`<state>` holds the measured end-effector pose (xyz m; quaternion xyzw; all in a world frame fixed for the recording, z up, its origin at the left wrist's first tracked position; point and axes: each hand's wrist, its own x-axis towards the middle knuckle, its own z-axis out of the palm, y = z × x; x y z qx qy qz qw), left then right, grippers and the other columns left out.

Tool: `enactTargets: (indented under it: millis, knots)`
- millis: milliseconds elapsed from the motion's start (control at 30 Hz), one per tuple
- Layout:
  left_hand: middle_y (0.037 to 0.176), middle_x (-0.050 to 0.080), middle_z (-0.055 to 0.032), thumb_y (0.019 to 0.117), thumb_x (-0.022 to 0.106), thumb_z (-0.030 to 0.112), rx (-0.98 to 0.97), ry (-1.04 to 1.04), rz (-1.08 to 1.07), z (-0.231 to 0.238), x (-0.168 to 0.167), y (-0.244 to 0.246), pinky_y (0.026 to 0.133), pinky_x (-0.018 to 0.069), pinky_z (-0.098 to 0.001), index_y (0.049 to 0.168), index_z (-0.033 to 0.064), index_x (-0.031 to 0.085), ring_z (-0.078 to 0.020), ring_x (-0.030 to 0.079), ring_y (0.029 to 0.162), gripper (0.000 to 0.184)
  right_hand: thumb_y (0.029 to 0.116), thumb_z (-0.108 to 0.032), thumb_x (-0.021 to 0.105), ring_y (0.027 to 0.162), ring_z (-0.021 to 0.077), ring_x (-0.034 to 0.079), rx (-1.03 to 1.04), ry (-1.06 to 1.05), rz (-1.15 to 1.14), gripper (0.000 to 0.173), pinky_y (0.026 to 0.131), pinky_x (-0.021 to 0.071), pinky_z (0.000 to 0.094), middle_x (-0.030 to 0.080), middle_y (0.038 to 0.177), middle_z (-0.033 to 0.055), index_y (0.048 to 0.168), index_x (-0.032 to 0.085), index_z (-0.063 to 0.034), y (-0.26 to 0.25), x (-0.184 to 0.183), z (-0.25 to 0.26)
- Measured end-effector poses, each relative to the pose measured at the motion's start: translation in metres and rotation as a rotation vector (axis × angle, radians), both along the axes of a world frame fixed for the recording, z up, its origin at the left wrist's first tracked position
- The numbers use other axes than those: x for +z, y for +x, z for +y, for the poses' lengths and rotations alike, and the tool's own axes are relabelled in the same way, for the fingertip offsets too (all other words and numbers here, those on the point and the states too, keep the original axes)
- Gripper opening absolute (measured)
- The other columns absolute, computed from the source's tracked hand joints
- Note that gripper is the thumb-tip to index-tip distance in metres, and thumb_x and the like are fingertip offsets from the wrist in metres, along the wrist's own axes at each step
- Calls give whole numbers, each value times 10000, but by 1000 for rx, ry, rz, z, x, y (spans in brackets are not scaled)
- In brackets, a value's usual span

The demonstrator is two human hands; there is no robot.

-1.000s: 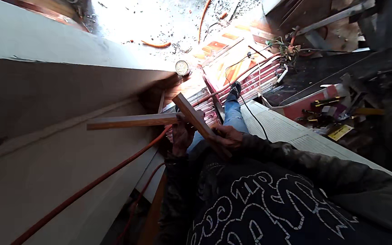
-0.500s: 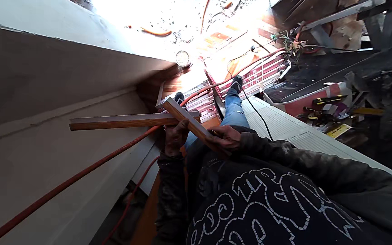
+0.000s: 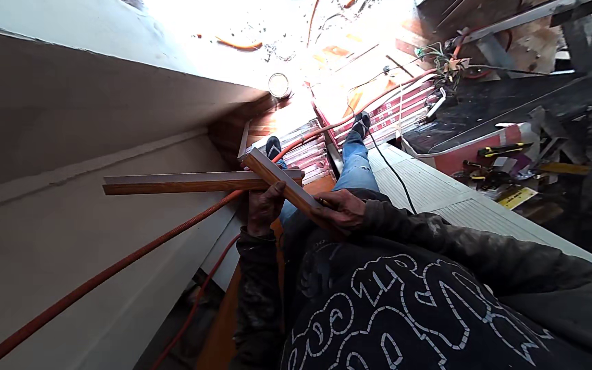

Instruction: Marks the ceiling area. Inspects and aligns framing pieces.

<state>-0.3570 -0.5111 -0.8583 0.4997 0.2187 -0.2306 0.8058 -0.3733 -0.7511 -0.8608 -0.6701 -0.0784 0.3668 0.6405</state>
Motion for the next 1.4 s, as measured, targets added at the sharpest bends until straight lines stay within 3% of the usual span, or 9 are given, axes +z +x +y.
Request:
enactTargets:
  millis: [133,300,533,633,767,1100,1200,1300,1400]
  knots:
    - [977,740,2,865,815,198,4,-5,4,-2,0,-1,672,608,-273,1211,228,688,-83,706,786,369,1027,-223,604,713,108,652,-7,-2,2,262,694,550,295,701,812,86,1117,709,-1,-1,-1,-1]
    - [1053,743,-18,864,822,225,11,18,18,-4,1,-3,727,623,-305,1247,223,670,-112,723,861,412,1017,-209,612,712,107,652,-22,9,-15,253,691,551,297,703,812,85,1110,713,3,-3,-2,-2]
    - [1022,750,3,843,840,200,31,12,25,-2,1,-4,737,622,-295,1206,233,682,-98,726,853,397,1012,-184,615,700,106,646,-29,30,-25,244,679,548,290,700,807,89,1103,710,21,-2,-1,-2]
    - [981,751,-1,850,834,220,41,20,45,-2,2,-4,685,619,-284,1179,231,696,-96,723,805,357,1011,-176,618,692,100,634,-21,34,-14,244,677,540,282,696,802,88,1118,707,23,-1,1,-2]
    - [1030,753,-16,881,800,188,46,-9,11,-3,3,-6,742,625,-310,1200,213,696,-117,732,863,336,1007,-164,622,701,99,644,-16,27,-2,232,683,547,280,701,809,87,1120,708,19,0,2,-1]
    - [1044,748,-23,877,810,236,32,24,27,-3,4,-5,730,627,-311,1238,223,676,-123,731,867,386,1002,-164,631,695,103,638,-16,25,-25,229,678,543,281,696,801,92,1105,707,25,0,0,-2]
    - [1060,747,-26,872,810,205,41,7,26,-4,4,-4,769,626,-326,1235,215,675,-130,731,896,387,997,-180,641,695,95,638,-23,22,-12,230,679,543,280,697,801,84,1092,712,17,0,1,-2]
    - [1035,747,-18,872,805,189,40,30,16,-6,6,-2,762,623,-315,1216,212,679,-122,728,878,367,962,-224,681,690,77,634,-94,-2,-28,265,671,551,269,710,826,56,1103,718,-3,0,1,-3]
    - [1028,747,1,887,786,182,19,50,5,-5,6,-2,746,620,-299,1210,225,683,-104,724,863,342,963,-225,673,664,93,590,-257,-42,-68,319,629,526,278,700,871,83,1154,695,29,2,-4,-8]
